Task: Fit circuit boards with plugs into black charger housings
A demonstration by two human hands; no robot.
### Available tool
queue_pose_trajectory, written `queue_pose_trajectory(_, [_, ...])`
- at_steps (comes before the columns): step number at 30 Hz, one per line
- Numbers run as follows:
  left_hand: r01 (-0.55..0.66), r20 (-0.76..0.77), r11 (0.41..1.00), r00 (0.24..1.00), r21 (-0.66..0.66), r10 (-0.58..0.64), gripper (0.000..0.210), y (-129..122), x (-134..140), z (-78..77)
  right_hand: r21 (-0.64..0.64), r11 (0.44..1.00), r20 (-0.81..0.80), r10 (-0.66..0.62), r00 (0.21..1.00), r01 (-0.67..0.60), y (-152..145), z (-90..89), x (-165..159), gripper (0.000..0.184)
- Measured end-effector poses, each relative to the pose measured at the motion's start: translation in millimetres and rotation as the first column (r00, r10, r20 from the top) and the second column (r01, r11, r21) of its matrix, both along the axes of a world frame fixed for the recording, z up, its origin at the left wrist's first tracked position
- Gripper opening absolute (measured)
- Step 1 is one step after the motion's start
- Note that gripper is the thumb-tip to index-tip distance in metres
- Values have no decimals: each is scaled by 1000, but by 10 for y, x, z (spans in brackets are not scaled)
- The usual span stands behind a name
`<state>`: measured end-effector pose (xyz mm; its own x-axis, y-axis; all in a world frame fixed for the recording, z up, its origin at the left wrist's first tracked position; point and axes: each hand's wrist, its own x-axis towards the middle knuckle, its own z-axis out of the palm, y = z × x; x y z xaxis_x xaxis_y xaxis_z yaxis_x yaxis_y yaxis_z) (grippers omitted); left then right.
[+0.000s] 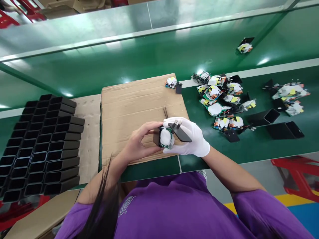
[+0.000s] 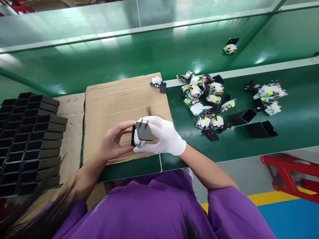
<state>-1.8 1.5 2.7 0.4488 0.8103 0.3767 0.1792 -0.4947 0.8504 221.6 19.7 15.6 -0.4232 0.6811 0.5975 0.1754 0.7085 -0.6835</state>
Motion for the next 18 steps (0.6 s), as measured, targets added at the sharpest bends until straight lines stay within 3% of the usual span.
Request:
queue_pose_trajectory(10, [27, -10, 997, 1000, 67, -27, 65, 25, -13, 11, 123, 991, 62, -51, 997, 43, -8, -65, 13, 55])
queue_pose_trajectory(18, [75, -23, 992, 997, 101, -73, 69, 26, -39, 30, 245, 970, 126, -33, 992, 1, 15, -82, 63, 70])
